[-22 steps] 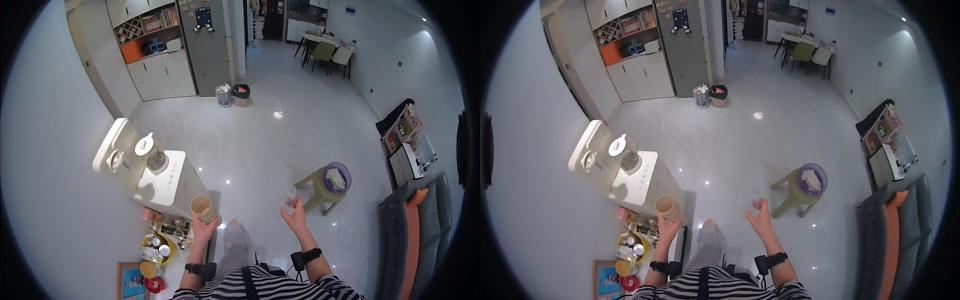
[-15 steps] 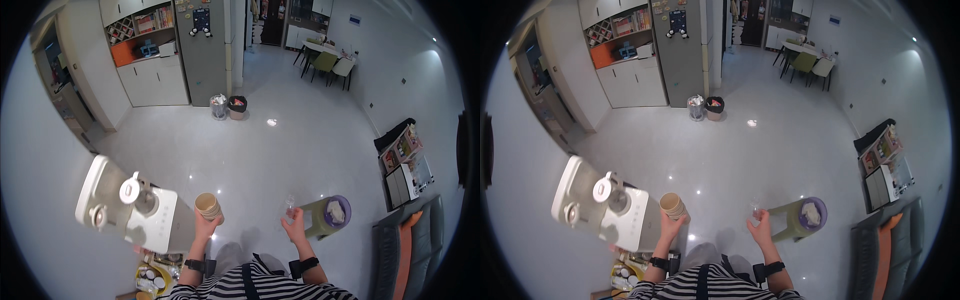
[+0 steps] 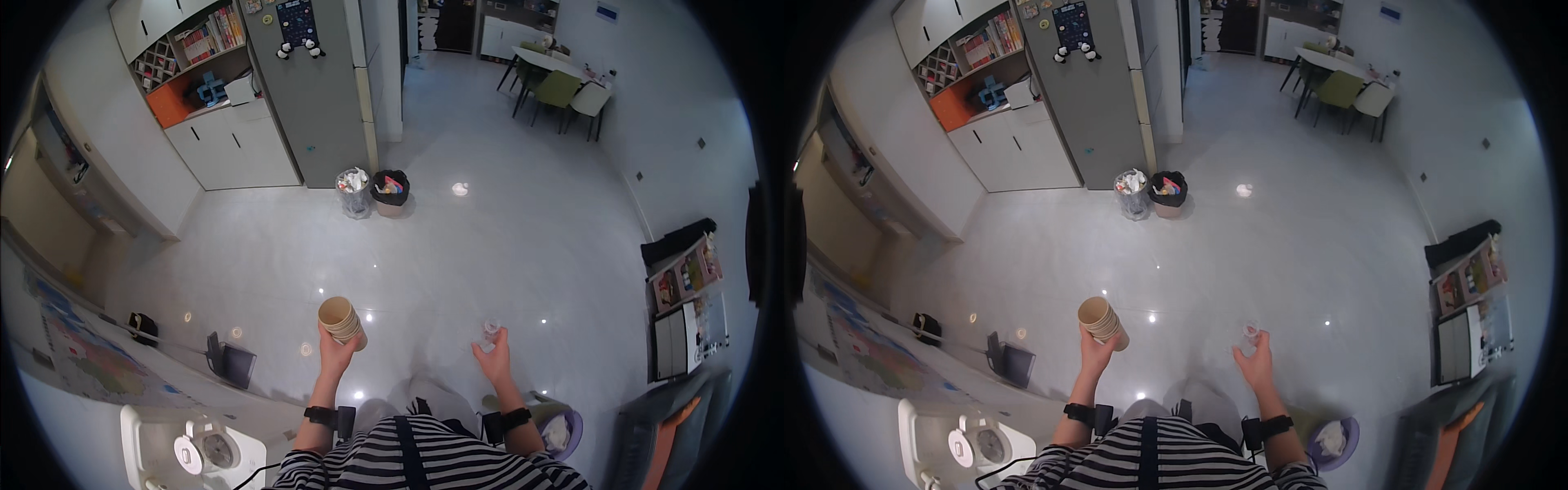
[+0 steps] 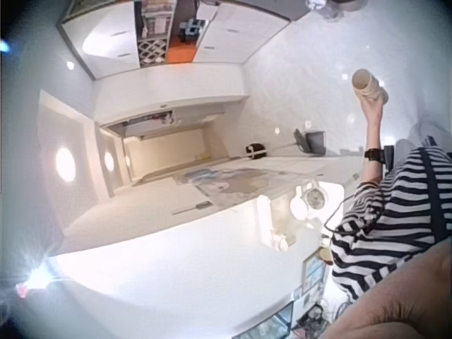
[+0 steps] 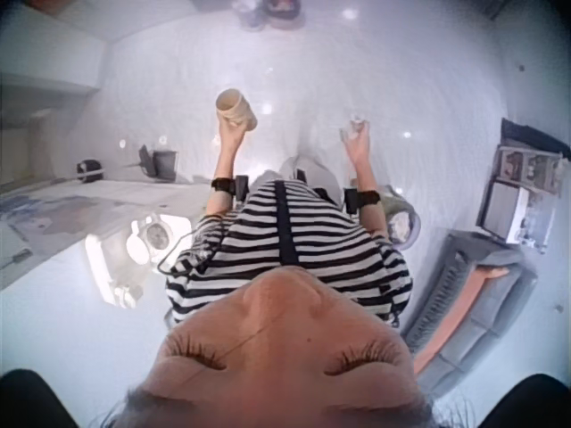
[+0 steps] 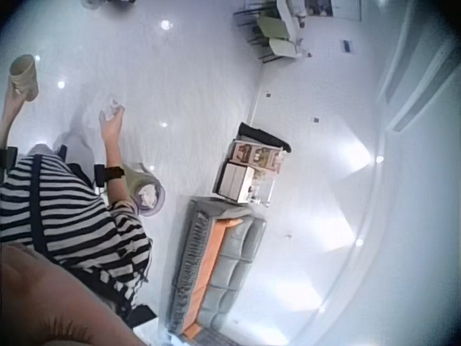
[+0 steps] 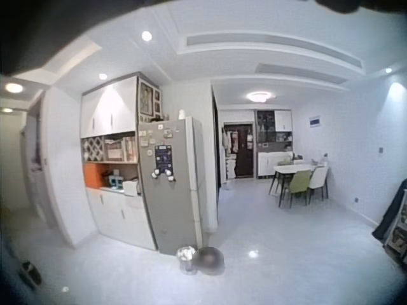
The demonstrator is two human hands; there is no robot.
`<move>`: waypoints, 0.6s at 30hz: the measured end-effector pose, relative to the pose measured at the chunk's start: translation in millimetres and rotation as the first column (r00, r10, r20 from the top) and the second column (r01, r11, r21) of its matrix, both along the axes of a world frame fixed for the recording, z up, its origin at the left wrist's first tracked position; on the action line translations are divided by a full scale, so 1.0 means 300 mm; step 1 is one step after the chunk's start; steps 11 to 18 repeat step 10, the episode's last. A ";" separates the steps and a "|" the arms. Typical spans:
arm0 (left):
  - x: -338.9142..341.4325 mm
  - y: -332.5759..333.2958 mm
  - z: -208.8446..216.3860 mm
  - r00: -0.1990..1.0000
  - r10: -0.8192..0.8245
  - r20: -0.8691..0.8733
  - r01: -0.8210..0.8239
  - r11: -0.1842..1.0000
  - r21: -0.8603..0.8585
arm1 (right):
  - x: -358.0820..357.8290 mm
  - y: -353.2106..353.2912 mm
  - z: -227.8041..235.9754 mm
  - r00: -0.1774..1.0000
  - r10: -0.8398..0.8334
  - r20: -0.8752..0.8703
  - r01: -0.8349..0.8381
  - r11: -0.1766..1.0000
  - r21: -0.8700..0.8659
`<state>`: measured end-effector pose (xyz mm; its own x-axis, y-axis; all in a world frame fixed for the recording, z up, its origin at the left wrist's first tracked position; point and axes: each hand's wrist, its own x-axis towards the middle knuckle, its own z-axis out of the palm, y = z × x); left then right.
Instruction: The person assembles a long metal pole using scissors to cut tape, then walks through the living room and kitchen. They place the pole in a storage area, put the scissors in the sink, and later retrieve stacked paper cups and a water bottle from a balcony area.
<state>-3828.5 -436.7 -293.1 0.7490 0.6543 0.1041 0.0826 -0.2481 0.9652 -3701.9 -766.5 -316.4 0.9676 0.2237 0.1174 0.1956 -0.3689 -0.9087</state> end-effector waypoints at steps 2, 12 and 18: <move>0.158 0.062 0.004 0.999 0.038 -0.008 -0.037 0.999 0.018 | 0.214 0.119 0.026 0.998 0.050 0.027 -0.049 0.998 -0.040; 0.810 0.410 -0.147 0.992 0.058 -0.109 -0.054 0.998 0.040 | 0.957 0.631 -0.019 0.990 0.136 -0.023 -0.138 0.965 -0.224; 0.810 0.410 -0.147 0.992 0.058 -0.109 -0.054 0.998 0.040 | 0.957 0.631 -0.019 0.990 0.136 -0.023 -0.138 0.965 -0.224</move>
